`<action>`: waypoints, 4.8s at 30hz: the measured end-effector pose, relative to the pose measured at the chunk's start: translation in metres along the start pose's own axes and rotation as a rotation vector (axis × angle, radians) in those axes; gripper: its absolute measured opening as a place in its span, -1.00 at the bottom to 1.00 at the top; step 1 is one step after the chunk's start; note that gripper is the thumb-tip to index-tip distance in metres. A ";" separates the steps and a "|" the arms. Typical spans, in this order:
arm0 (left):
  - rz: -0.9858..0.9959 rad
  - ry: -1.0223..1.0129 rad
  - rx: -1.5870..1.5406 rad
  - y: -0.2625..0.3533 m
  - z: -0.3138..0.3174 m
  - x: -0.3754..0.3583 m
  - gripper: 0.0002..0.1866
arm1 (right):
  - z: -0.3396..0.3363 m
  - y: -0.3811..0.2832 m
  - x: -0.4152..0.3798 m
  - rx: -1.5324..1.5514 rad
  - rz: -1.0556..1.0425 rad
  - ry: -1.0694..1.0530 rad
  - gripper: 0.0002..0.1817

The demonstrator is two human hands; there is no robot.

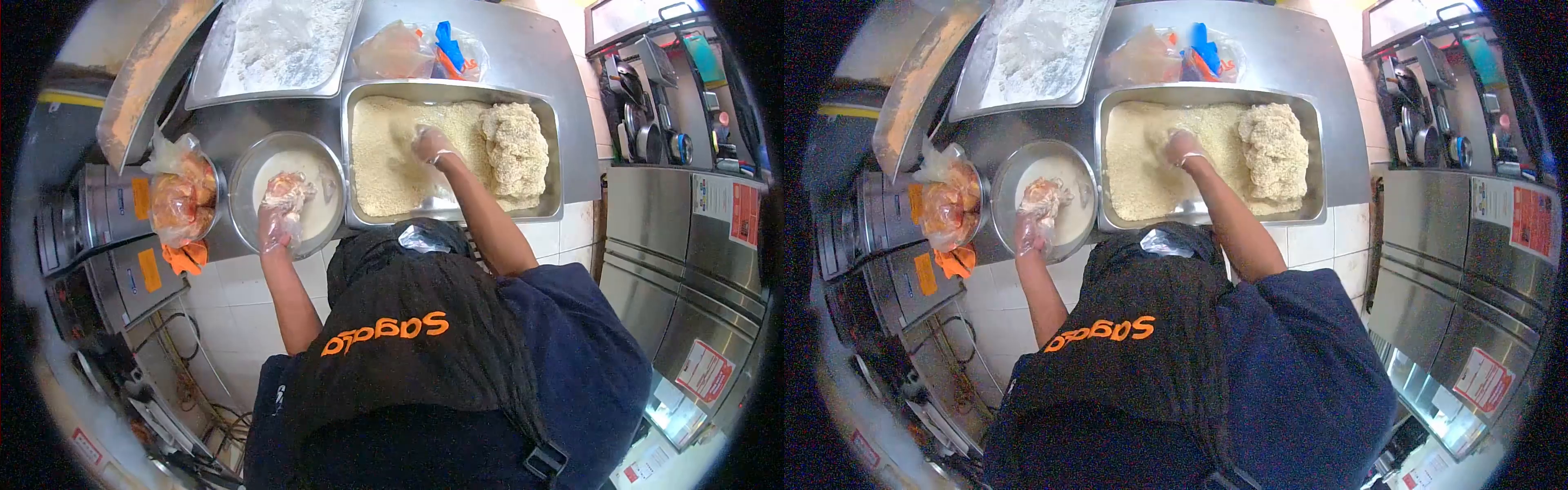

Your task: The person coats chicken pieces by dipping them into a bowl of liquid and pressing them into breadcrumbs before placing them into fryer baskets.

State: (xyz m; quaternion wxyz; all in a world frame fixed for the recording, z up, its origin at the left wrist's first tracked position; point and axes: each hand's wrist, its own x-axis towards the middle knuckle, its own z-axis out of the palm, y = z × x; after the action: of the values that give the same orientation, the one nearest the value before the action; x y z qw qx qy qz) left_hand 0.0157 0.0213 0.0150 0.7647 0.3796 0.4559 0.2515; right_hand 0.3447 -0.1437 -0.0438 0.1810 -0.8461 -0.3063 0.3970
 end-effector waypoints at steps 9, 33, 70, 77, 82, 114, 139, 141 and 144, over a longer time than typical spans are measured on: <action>0.059 0.079 -0.045 0.000 0.005 -0.002 -0.59 | -0.052 0.024 -0.036 -0.197 -0.055 0.069 -0.52; -0.022 0.162 -0.048 0.003 0.008 -0.010 -0.56 | -0.008 0.011 -0.048 -0.071 0.298 0.079 -0.35; 0.507 0.025 0.945 0.096 0.026 -0.052 -0.79 | -0.198 -0.004 -0.154 0.014 0.127 0.550 -0.53; 0.669 0.014 1.182 0.101 0.016 -0.042 -0.80 | -0.009 -0.035 -0.016 -0.223 -0.405 0.318 -0.48; 0.484 0.159 1.091 0.107 0.031 -0.056 -0.81 | 0.056 -0.061 -0.019 -0.451 -0.733 0.364 -0.42; 0.388 -0.570 1.011 0.057 0.167 -0.048 -0.85 | -0.045 0.004 -0.079 0.135 -0.106 0.643 -0.78; 0.064 0.136 -0.879 0.044 0.052 -0.019 -0.04 | 0.049 -0.208 -0.141 0.381 -0.347 -0.368 -0.68; 0.085 0.196 -0.862 0.048 0.063 -0.022 -0.06 | 0.062 -0.200 -0.144 0.269 -0.691 -0.329 -0.78; 0.107 0.301 -0.816 0.054 0.070 -0.030 -0.10 | 0.061 -0.195 -0.147 0.389 -0.771 -0.410 -0.86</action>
State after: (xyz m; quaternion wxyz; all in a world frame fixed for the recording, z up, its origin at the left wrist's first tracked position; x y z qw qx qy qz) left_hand 0.0625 0.0066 0.0946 0.7629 0.0286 0.4055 0.5027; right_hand 0.1506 -0.0908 0.1078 0.4057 -0.5257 -0.5472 0.5095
